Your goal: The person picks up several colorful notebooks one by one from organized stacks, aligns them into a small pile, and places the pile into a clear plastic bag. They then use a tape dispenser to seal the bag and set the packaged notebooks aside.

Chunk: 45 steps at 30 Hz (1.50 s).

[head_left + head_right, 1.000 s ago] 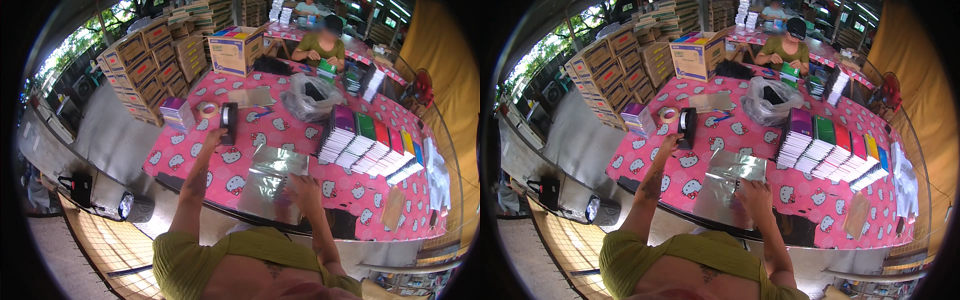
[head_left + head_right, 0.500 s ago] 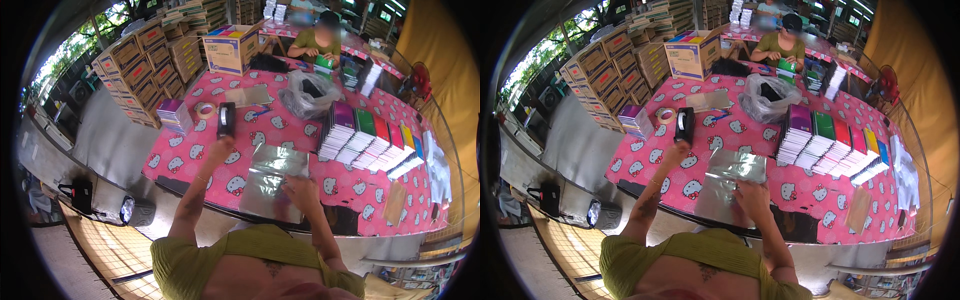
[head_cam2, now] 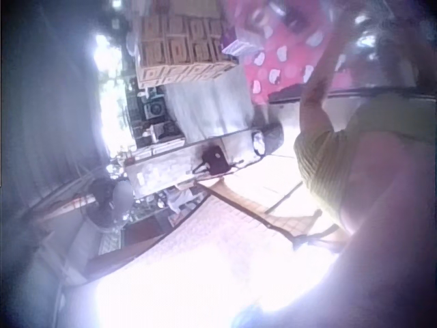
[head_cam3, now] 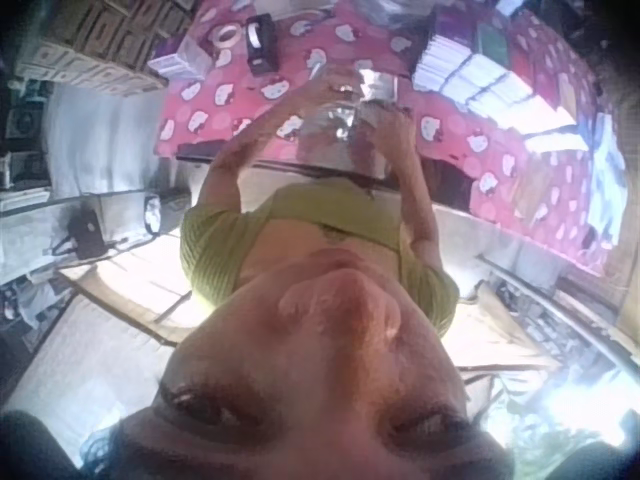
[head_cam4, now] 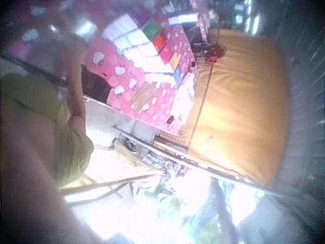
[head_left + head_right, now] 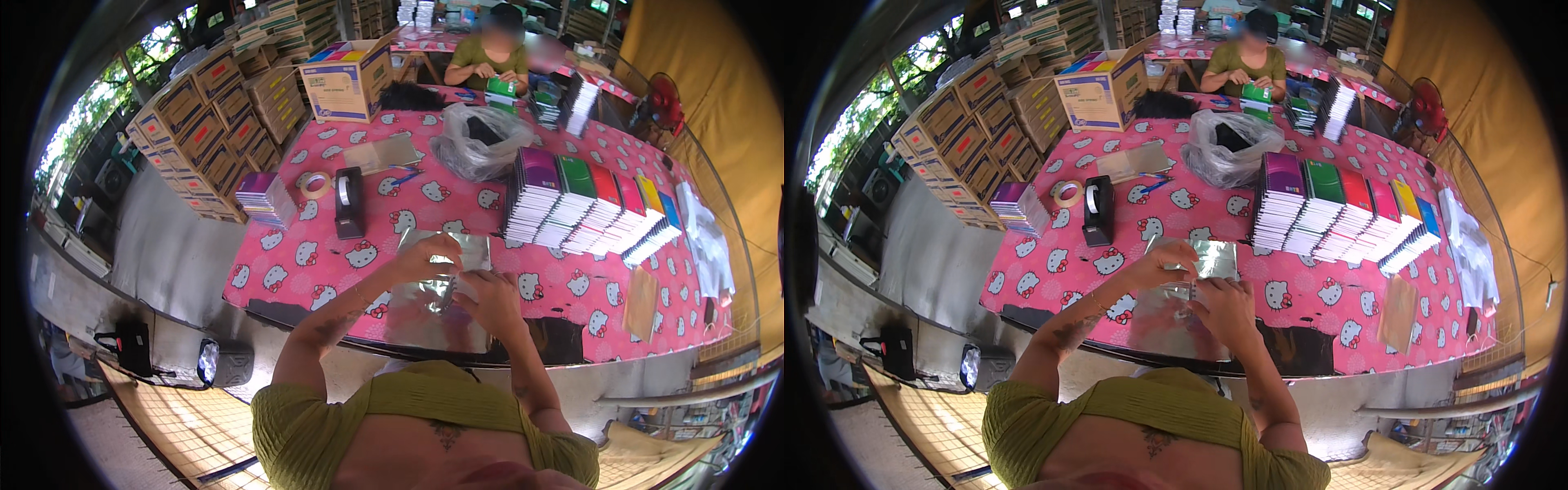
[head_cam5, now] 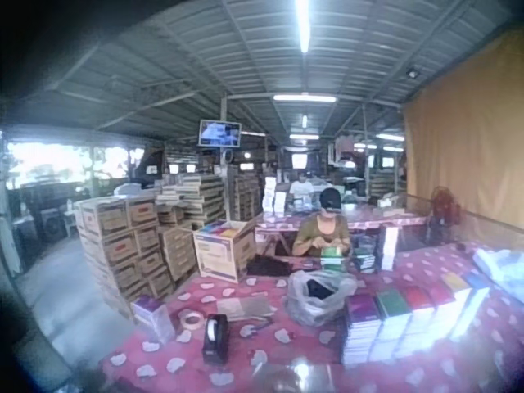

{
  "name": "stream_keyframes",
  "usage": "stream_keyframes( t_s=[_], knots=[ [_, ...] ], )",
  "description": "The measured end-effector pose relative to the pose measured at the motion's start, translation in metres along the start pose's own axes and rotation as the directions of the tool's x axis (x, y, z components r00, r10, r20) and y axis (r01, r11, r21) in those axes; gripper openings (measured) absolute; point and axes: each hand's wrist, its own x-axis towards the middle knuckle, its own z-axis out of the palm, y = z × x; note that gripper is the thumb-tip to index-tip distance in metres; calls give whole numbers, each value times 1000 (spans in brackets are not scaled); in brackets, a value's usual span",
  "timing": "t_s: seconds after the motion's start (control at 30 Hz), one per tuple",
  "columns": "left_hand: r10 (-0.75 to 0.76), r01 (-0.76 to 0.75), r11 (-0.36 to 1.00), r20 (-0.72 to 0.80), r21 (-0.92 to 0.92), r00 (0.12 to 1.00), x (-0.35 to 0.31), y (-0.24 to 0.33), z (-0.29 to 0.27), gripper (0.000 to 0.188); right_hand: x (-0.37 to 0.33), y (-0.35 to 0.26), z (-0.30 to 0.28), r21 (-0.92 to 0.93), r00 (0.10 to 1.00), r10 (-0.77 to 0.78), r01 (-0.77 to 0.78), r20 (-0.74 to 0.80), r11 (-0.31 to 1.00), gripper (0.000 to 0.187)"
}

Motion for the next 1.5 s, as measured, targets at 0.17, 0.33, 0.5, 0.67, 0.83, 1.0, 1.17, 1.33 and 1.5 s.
stream_keyframes(
  t_s=[0.17,0.33,0.5,0.67,0.83,1.0,1.17,1.33,1.5],
  knots=[
    [-85,85,996,-31,-26,996,-4,-7,-1,15,-30,24,-9,240,940,282,-235,-190,942,56],
    [93,-87,974,-17,208,996,19,-9,34,14,-51,63,44,280,1000,-8,10,-7,960,61],
    [174,-158,940,-28,302,984,37,-27,54,7,-50,79,69,322,998,-68,69,-14,944,58],
    [78,-45,939,-83,340,994,31,-44,63,50,-50,78,72,441,1000,9,3,-24,898,50],
    [-152,178,980,-248,84,957,41,-47,80,99,-48,85,69,492,999,-43,45,-15,870,54],
    [-433,422,884,-14,-200,901,16,-65,59,75,-38,109,76,928,944,313,-210,109,309,47],
    [-443,405,851,-41,-335,896,1,-59,61,38,-15,115,84,867,902,247,-417,355,275,32],
    [-215,216,976,-155,-13,964,-4,-20,69,34,-19,121,78,787,984,136,-174,116,592,37],
    [46,-17,836,-40,549,998,-24,23,63,43,-22,80,17,635,993,-59,-20,103,772,46]
  ],
)
